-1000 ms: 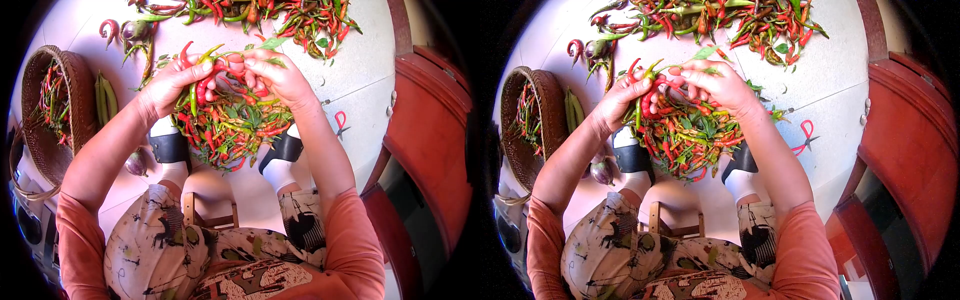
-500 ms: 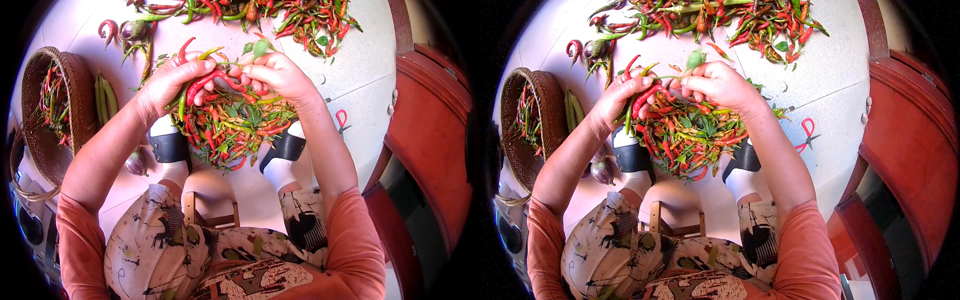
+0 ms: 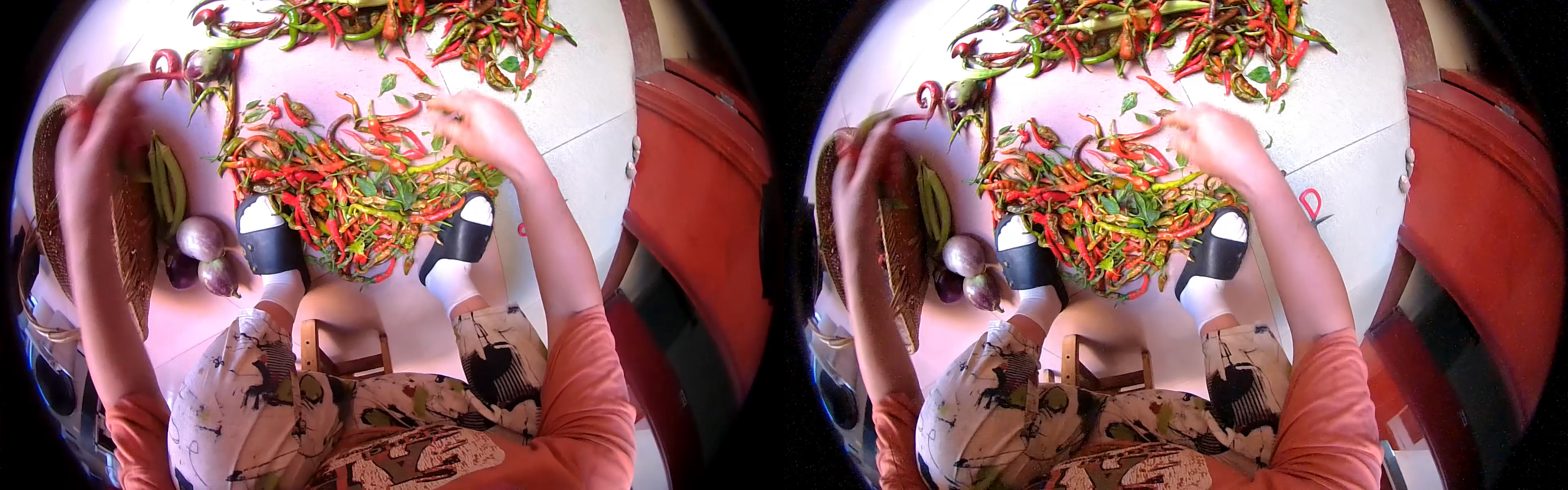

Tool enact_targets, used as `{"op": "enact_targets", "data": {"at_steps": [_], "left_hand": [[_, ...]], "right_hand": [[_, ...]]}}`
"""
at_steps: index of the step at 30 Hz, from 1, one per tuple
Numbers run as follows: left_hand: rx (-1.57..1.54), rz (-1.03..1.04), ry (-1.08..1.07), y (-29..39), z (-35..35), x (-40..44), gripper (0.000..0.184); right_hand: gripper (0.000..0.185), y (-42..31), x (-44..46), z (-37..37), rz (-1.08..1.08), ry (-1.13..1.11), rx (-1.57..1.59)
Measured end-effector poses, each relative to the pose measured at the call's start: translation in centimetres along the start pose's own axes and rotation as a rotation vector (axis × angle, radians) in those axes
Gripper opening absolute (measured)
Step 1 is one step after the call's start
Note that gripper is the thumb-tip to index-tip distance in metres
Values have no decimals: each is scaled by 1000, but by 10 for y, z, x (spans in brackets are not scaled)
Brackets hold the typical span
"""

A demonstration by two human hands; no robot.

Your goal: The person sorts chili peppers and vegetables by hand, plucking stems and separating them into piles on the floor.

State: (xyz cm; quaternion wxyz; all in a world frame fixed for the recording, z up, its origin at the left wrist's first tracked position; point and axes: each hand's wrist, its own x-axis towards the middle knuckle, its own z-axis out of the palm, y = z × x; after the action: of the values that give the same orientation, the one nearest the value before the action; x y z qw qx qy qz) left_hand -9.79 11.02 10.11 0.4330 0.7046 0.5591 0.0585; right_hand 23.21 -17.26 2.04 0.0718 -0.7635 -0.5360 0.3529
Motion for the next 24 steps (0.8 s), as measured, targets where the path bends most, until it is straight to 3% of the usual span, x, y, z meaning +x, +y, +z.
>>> {"op": "enact_targets", "data": {"at_steps": [1, 2, 3, 6, 10, 11, 12, 13, 14, 15, 16, 17, 19, 21, 23, 24], "left_hand": [[95, 239, 171, -7, -29, 6, 33], [65, 243, 219, -25, -59, 10, 31], [239, 291, 339, -27, -72, 7, 31], [538, 313, 112, -160, -182, 53, 41], [1572, 98, 491, -164, -144, 32, 54], [1508, 210, 489, -156, -134, 32, 51], [1442, 317, 494, -129, -119, 30, 49], [1110, 653, 381, -58, -81, 16, 44], [1094, 733, 342, -33, -59, 13, 39], [601, 448, 225, -3, -9, -10, 36], [313, 256, 29, 12, 23, -22, 36], [85, 248, -149, 22, 51, -28, 35], [-206, -39, -616, 42, 100, -37, 40], [-484, -226, -783, 35, 140, -48, 44], [-445, -271, -940, 23, 154, -49, 35], [-496, -308, -903, 21, 155, -51, 34]], "right_hand": [[25, 7, 8, -4, 87, 82, 2], [21, 7, 17, -8, 166, 113, -19], [19, 12, 26, -3, 113, 256, -31], [22, 12, 49, 25, 180, 369, 38], [31, 5, 53, 43, 208, 349, -156], [31, 10, 48, 45, 216, 340, -161], [27, 18, 44, 47, 225, 285, 105], [24, 19, 46, 50, 220, 215, 380], [24, 11, 43, 43, 301, 156, 721], [22, 8, 40, 36, 300, 99, 912], [20, -5, 35, 28, 328, 18, 1013], [19, -20, 28, 20, 356, -63, 1111], [19, -48, 20, 23, 355, -190, 1089], [18, -78, 10, 31, 256, -236, 1171], [18, -86, 4, 49, 142, -205, 1100], [18, -88, 2, 53, 123, -167, 1086]]}}
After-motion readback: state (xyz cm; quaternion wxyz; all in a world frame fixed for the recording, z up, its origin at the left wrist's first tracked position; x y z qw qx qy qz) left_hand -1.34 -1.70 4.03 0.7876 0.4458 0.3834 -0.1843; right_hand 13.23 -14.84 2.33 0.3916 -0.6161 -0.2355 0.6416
